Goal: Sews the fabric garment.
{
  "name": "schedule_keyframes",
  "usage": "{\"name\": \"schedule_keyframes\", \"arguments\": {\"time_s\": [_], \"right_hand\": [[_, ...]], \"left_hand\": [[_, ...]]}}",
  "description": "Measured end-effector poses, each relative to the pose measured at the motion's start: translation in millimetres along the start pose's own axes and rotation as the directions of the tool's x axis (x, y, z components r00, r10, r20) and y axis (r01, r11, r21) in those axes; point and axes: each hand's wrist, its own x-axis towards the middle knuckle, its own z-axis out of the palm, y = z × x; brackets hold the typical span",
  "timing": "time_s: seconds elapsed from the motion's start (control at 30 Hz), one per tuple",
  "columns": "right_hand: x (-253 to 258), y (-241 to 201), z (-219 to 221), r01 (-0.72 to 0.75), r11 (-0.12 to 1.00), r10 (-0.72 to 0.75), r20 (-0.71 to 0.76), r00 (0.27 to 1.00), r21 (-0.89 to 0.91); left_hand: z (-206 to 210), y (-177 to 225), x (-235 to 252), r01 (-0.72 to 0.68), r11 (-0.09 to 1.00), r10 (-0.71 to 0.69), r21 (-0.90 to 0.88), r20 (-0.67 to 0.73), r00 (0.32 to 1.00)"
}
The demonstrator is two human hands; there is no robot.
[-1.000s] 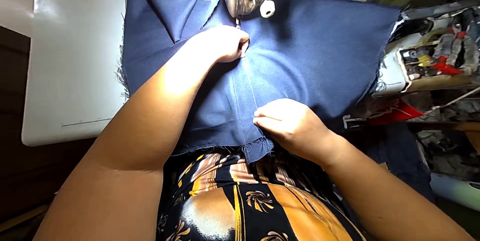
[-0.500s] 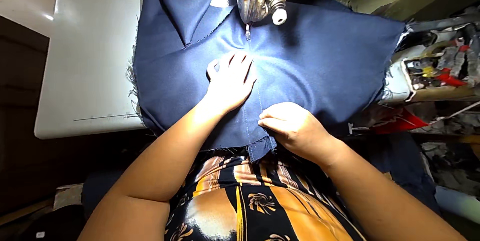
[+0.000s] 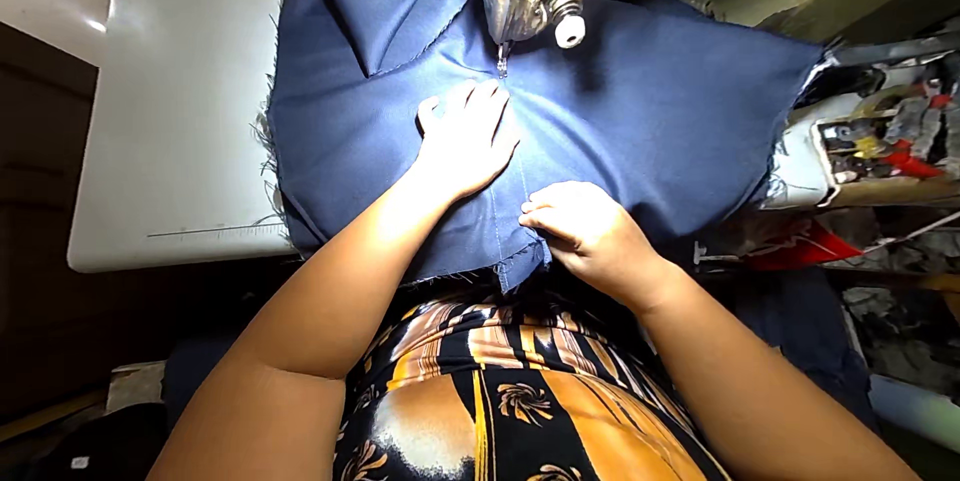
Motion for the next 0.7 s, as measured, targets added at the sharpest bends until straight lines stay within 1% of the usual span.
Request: {"name": "schedule_keyframes", "arguments": {"time_s": [0.07,0.33,0.57,0.63,0.7], "right_hand": [[-1,0,1,-0.009,1.0,0.009,-0.003,1.0,0.018],[4,7,5,-0.066,0.992,0.067,0.001,0.998,0.104],[16,21,6,-0.083,0.988,0.085,-0.008,0.996,0.132],[21,26,6,-0.082,0.987,0.084,-0.011,0.996,0.138],[26,30,4,-0.094,0.986,0.094,0.005,0.996,0.139]], "left_hand": [[-1,-1,0,-0.005,1.0,0.005,-0.01,0.006,1.0],[-2,-17,12,-0.044,0.995,0.04,-0.088,-0.042,0.998],[-4,-32,32,-0.055,0.99,0.049,-0.131,-0.047,0.998],[-3,-36,37,-0.069,0.988,0.06,-0.138,-0.069,0.996],[-6,-37,43,-0.05,0.986,0.043,-0.157,-0.048,0.998]]}}
